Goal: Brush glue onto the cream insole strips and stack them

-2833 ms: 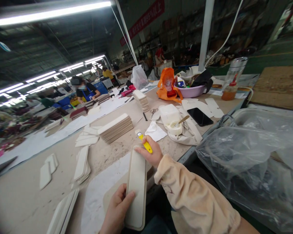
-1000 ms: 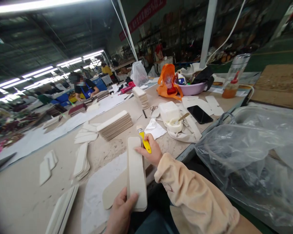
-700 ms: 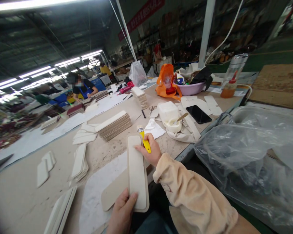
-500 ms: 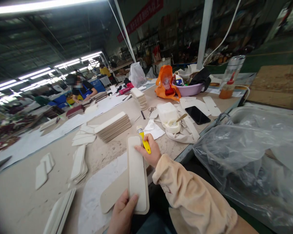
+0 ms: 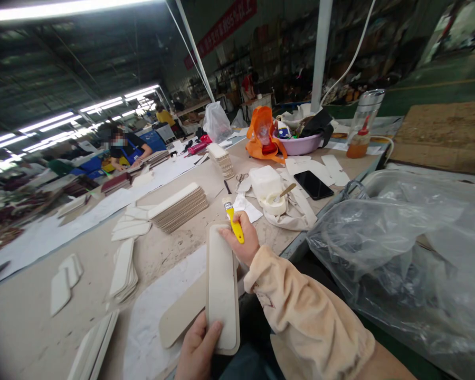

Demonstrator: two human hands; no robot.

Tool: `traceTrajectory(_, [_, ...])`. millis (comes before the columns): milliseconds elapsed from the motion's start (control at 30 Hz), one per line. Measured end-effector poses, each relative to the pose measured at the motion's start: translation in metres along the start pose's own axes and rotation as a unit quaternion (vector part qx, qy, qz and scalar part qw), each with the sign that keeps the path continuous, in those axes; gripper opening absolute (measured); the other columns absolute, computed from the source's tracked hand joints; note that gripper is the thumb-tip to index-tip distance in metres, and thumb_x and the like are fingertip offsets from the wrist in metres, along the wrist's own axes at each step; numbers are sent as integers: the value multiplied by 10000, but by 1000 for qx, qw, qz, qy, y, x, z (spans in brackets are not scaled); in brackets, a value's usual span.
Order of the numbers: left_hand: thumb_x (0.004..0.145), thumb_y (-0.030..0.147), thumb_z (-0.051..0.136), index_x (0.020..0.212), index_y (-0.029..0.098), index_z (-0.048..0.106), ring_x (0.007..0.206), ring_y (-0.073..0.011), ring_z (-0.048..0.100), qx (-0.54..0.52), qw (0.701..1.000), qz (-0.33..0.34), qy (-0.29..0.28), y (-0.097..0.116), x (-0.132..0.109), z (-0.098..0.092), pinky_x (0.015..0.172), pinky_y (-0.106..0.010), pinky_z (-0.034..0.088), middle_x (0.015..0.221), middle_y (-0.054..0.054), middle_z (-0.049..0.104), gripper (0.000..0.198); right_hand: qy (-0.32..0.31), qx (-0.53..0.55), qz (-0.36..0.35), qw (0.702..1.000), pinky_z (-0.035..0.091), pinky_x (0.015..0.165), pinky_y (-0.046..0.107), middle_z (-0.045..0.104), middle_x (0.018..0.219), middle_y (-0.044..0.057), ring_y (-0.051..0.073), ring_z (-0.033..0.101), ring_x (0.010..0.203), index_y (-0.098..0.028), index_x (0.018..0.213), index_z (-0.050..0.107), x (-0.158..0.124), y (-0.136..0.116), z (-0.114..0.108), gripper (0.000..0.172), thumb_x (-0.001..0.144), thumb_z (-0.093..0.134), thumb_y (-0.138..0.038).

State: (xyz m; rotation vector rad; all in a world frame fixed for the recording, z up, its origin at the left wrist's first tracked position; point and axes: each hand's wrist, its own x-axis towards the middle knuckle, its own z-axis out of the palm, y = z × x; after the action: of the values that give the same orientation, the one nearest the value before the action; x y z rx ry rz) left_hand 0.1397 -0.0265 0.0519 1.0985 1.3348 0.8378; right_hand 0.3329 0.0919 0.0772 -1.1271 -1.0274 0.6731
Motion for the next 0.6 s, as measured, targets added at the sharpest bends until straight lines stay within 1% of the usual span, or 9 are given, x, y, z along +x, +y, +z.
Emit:
traceTrajectory(200, [652,500,733,952,175,727,944,-293,634,16,1000,5,3,0,-1,0,827,-364,503,924,-87,740,443,5,-23,4,1000,284,497,249,327,626,-92,106,326,518,-254,895,353,-2,2,0,329,778,655,-310])
traceTrajectory(300, [662,498,727,951,171,726,923,-285,634,15,1000,6,-3,-1,-1,-1,806,-356,504,910,-84,738,436,11,-45,-6,999,281,496,251,321,625,-89,106,320,514,-255,900,365,-2,3,0,319,781,656,-312])
traceTrajectory(400, [674,470,729,971,166,722,948,-287,627,-1,1000,-6,-13,4,-3,-1,826,-361,497,930,-87,736,425,19,-61,-19,998,292,511,250,322,637,-83,105,321,529,-251,886,372,-1,4,0,311,780,658,-311])
traceTrajectory(500, [709,426,721,1000,164,710,975,-270,622,-61,997,-26,-29,12,-8,1,869,-357,486,957,-82,731,392,28,-59,-19,998,290,508,248,326,638,-80,105,323,532,-248,870,370,0,5,-1,323,772,665,-335])
traceTrajectory(600, [761,419,685,1018,162,695,959,-243,632,-172,983,-58,-41,18,-11,2,858,-352,498,983,-81,722,364,39,-51,-24,998,284,504,248,345,640,-77,108,334,538,-246,869,366,3,9,-4,357,750,681,-365])
